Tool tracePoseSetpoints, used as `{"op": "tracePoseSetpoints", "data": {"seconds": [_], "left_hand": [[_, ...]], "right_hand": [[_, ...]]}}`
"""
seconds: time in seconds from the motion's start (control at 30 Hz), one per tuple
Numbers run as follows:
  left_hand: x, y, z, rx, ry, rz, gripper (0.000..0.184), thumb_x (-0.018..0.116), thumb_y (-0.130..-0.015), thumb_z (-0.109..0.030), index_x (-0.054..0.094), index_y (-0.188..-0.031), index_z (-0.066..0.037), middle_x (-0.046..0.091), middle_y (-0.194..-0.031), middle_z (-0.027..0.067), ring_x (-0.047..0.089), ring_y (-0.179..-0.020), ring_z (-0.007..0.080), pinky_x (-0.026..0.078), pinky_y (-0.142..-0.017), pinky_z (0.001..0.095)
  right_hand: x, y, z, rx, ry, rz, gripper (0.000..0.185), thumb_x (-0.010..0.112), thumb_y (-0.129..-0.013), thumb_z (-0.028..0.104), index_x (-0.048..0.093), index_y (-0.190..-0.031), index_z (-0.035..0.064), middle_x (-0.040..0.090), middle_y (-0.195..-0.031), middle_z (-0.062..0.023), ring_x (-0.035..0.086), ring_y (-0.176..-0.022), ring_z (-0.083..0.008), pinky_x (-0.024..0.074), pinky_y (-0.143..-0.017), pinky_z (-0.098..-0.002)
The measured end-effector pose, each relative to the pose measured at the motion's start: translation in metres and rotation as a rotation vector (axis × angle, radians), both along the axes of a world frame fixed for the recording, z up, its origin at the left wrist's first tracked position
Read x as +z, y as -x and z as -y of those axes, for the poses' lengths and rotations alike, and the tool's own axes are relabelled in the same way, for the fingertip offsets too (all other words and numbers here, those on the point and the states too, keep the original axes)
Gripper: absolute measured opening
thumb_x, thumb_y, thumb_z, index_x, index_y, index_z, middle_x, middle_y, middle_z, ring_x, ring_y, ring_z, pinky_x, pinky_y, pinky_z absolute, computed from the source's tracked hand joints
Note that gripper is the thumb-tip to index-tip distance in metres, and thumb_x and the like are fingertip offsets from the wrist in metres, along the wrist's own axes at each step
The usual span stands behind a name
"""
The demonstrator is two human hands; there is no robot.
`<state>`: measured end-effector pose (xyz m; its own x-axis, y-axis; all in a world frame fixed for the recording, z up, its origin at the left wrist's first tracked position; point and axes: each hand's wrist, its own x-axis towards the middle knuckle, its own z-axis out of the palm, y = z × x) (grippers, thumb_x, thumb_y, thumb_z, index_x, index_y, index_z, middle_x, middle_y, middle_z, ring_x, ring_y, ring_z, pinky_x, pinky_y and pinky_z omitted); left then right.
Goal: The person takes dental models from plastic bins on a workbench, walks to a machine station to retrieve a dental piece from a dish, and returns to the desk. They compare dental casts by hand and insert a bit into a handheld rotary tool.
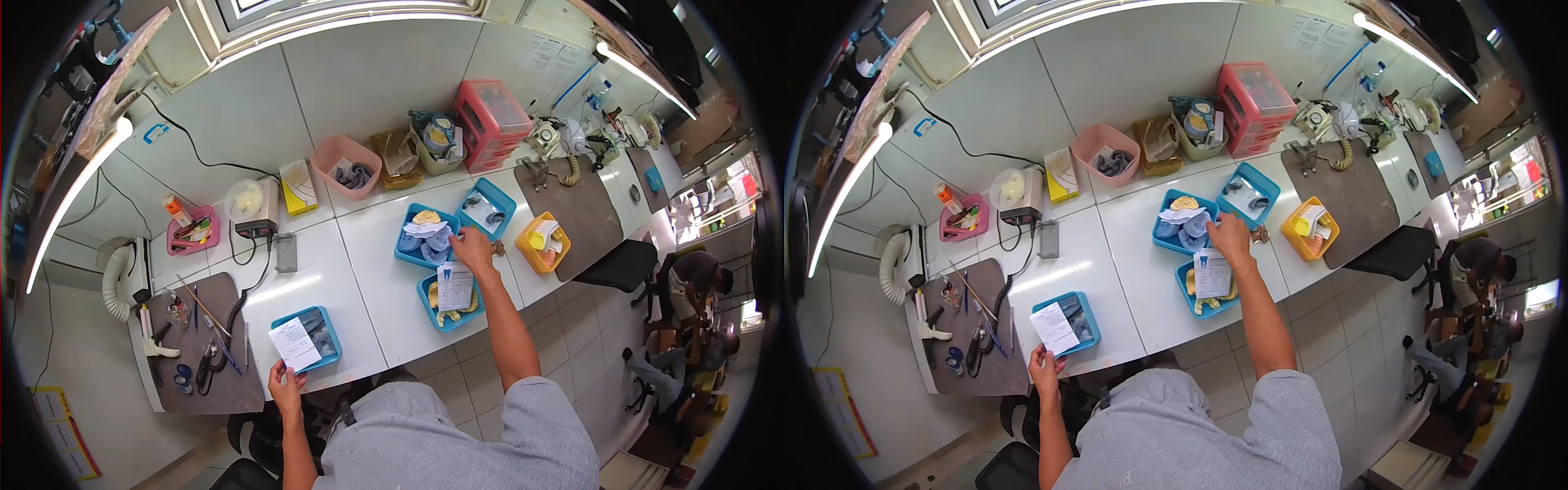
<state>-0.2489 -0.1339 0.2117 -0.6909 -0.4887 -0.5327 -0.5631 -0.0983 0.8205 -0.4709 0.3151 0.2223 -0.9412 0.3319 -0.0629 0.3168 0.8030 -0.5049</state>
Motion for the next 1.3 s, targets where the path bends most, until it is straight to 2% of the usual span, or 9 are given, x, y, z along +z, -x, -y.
{"op": "tracePoseSetpoints", "data": {"seconds": [0.1,0.13,0.3,0.5,0.7,0.97,1.03,1.2,1.3], "left_hand": [[-0.007,0.003,0.002,-0.014,0.027,-0.015,0.037,0.052,-0.096,-0.006,0.048,-0.132,0.002,0.058,-0.118,0.0140,0.068,-0.087,0.0209,0.058,-0.066,0.0269],[-0.008,0.004,0.001,0.007,0.031,-0.023,0.035,0.053,-0.095,-0.004,0.052,-0.129,0.003,0.060,-0.116,0.0145,0.067,-0.088,0.0205,0.059,-0.067,0.0280],[-0.012,0.004,0.001,0.018,0.079,-0.039,0.028,0.054,-0.094,-0.004,0.058,-0.120,0.007,0.063,-0.110,0.0156,0.067,-0.086,0.0226,0.062,-0.067,0.0314],[-0.018,-0.004,0.018,0.007,0.159,-0.055,0.028,0.053,-0.094,-0.003,0.058,-0.120,0.008,0.063,-0.108,0.0163,0.068,-0.084,0.0232,0.062,-0.067,0.0322],[-0.025,-0.016,0.043,0.079,0.182,-0.069,0.028,0.052,-0.095,-0.004,0.057,-0.120,0.008,0.063,-0.105,0.0153,0.068,-0.082,0.0223,0.062,-0.067,0.0320],[-0.044,-0.029,0.060,0.110,0.179,-0.062,0.029,0.052,-0.097,-0.009,0.054,-0.123,0.004,0.065,-0.101,0.0107,0.069,-0.080,0.0202,0.059,-0.066,0.0301],[-0.041,-0.029,0.058,0.127,0.136,-0.042,0.029,0.054,-0.097,-0.008,0.056,-0.123,0.005,0.062,-0.110,0.0140,0.067,-0.087,0.0203,0.059,-0.067,0.0298],[-0.029,-0.030,0.053,0.126,0.095,-0.049,0.031,0.054,-0.098,-0.013,0.054,-0.125,0.004,0.062,-0.110,0.0128,0.066,-0.086,0.0190,0.058,-0.069,0.0291],[-0.016,-0.031,0.048,0.128,0.048,-0.030,0.033,0.051,-0.101,-0.018,0.053,-0.127,0.002,0.062,-0.111,0.0114,0.066,-0.085,0.0180,0.056,-0.070,0.0278]], "right_hand": [[-0.008,0.009,-0.002,0.049,-0.080,-0.054,0.025,0.066,-0.078,0.021,0.070,-0.086,-0.0020,0.068,-0.081,-0.0250,0.066,-0.081,-0.0430,0.0511,-0.077,-0.0498],[-0.007,0.010,-0.003,0.078,-0.140,-0.030,0.023,0.064,-0.078,0.020,0.070,-0.085,-0.0005,0.068,-0.079,-0.0225,0.067,-0.078,-0.0405,0.0527,-0.073,-0.0458],[-0.005,0.014,0.013,0.109,-0.152,-0.073,0.020,0.065,-0.074,0.019,0.070,-0.076,-0.0003,0.066,-0.073,-0.0226,0.066,-0.072,-0.0404,0.0513,-0.069,-0.0464],[0.001,0.011,0.061,0.252,-0.066,-0.067,0.021,0.064,-0.076,0.018,0.070,-0.081,-0.0012,0.067,-0.077,-0.0252,0.066,-0.076,-0.0415,0.0529,-0.075,-0.0477],[-0.007,-0.013,0.120,0.435,0.016,-0.096,0.021,0.063,-0.075,0.019,0.069,-0.081,-0.0005,0.067,-0.072,-0.0214,0.067,-0.070,-0.0391,0.0538,-0.071,-0.0458],[-0.005,-0.053,0.175,0.535,0.202,-0.006,0.017,0.061,-0.078,0.015,0.066,-0.078,-0.0013,0.065,-0.073,-0.0251,0.065,-0.071,-0.0425,0.0522,-0.069,-0.0498],[0.000,-0.055,0.178,0.557,0.169,-0.002,0.017,0.061,-0.079,0.015,0.065,-0.076,-0.0008,0.065,-0.072,-0.0250,0.065,-0.070,-0.0421,0.0524,-0.069,-0.0496],[0.008,-0.040,0.164,0.602,0.157,0.087,0.028,0.065,-0.085,0.029,0.071,-0.093,0.0030,0.068,-0.074,-0.0203,0.067,-0.071,-0.0393,0.0535,-0.068,-0.0457],[0.009,0.012,0.152,0.252,0.418,0.009,0.042,0.064,-0.088,0.043,0.070,-0.103,0.0036,0.070,-0.073,-0.0138,0.069,-0.068,-0.0314,0.0537,-0.067,-0.0407]]}}
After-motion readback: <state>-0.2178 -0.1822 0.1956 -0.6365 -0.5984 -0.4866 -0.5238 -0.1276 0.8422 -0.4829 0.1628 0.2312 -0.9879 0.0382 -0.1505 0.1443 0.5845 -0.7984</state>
